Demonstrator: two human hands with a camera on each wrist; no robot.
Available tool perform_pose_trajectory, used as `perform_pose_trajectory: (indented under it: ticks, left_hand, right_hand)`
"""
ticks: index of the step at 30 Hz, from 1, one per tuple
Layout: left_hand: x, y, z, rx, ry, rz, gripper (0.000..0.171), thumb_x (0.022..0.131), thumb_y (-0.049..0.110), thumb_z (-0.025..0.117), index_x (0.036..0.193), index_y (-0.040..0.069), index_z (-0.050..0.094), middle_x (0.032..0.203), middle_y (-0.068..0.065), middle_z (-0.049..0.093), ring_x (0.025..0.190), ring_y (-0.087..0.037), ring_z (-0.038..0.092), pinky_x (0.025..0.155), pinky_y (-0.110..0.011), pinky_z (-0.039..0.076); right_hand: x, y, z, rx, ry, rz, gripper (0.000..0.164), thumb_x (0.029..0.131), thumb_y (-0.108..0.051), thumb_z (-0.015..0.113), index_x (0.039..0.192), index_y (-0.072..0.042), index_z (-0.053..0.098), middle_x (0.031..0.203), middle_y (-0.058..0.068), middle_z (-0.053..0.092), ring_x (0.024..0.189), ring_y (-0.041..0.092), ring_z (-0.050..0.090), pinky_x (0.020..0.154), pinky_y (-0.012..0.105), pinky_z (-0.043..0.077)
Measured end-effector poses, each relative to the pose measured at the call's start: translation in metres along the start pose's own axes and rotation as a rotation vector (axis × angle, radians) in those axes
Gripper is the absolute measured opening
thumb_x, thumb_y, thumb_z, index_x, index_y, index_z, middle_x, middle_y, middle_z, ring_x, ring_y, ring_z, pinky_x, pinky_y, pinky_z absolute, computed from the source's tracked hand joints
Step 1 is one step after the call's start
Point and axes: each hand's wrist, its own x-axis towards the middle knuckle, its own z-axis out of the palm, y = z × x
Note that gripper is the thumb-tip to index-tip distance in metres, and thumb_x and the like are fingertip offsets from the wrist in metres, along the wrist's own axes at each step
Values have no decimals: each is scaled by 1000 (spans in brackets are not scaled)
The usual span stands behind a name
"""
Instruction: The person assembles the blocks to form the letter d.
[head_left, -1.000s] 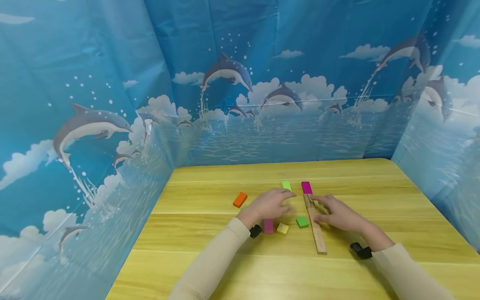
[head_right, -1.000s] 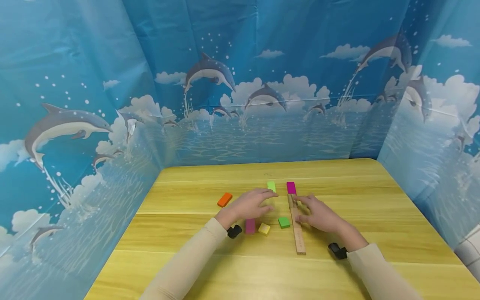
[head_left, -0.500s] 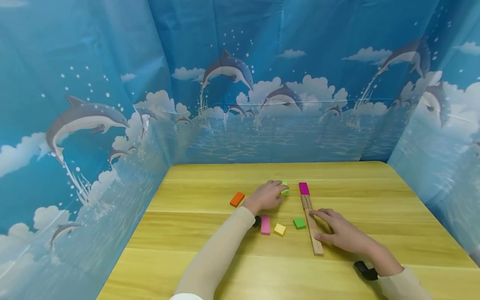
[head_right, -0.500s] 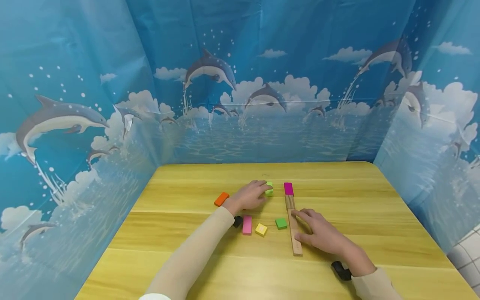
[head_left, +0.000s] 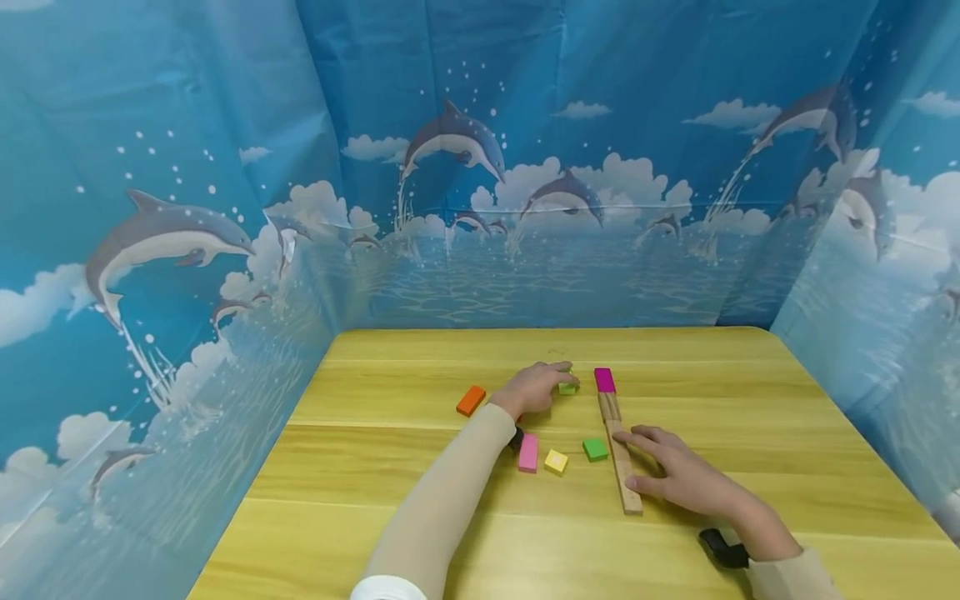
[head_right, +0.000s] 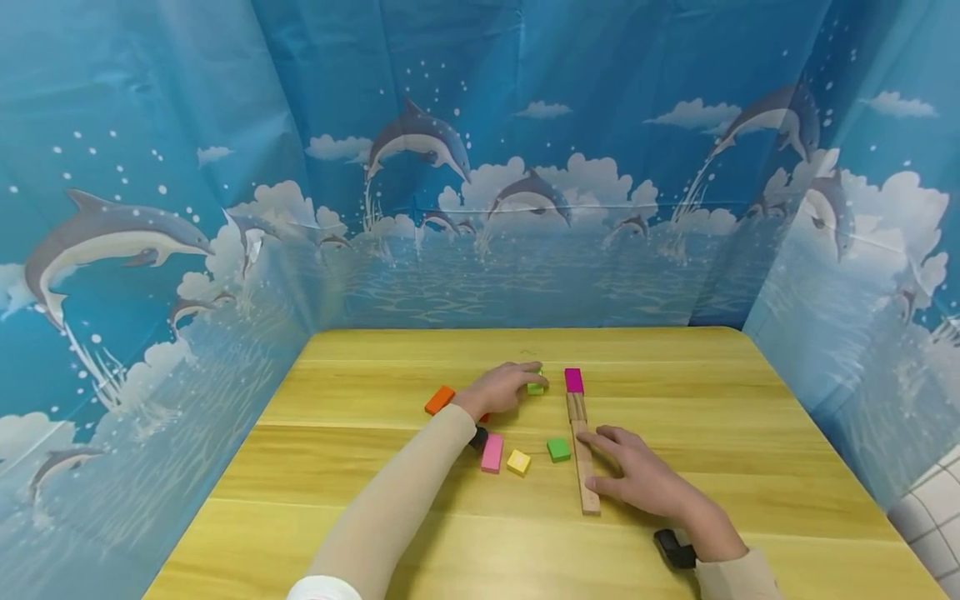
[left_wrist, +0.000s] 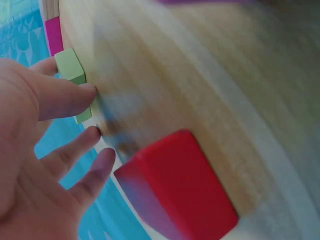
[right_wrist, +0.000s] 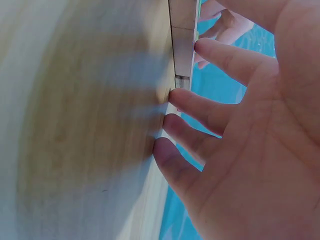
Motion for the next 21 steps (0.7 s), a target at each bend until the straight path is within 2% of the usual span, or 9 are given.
perform_pose_trajectory:
  ticks: [4, 10, 16, 21]
  left_hand:
    - [2, -3, 2, -9, 1, 5, 61, 99, -8, 49, 144, 33, 57, 161, 7, 34, 143, -18, 38, 118, -33, 25]
    - [7, -6, -2, -16, 20, 9, 60, 94, -12, 54, 135, 30, 66, 154, 5, 44, 139, -18, 43, 115, -33, 32]
    - [8, -6, -3, -126, -1, -57, 57, 92, -11, 56, 131, 29, 68, 155, -2, 43, 144, -19, 37, 115, -35, 32]
    - [8, -8, -6, -149, 4, -75, 56, 90, -13, 59, 128, 25, 71, 146, 1, 53, 140, -19, 42, 112, -34, 36]
  right_hand:
    - [0, 2, 2, 4, 0, -4, 70, 96, -48, 66, 155, -18, 43, 152, 27, 36, 136, 52, 32, 96, 71, 37]
    - [-2, 4, 3, 17, 8, -3, 70, 96, -47, 66, 155, -18, 43, 153, 26, 34, 138, 52, 30, 97, 71, 36]
    - [-3, 3, 3, 31, 12, -1, 70, 97, -47, 65, 155, -18, 42, 153, 27, 34, 137, 52, 30, 97, 72, 36]
    - [-3, 1, 3, 34, 14, -20, 69, 97, -46, 65, 155, -16, 43, 153, 27, 34, 136, 53, 31, 96, 72, 36]
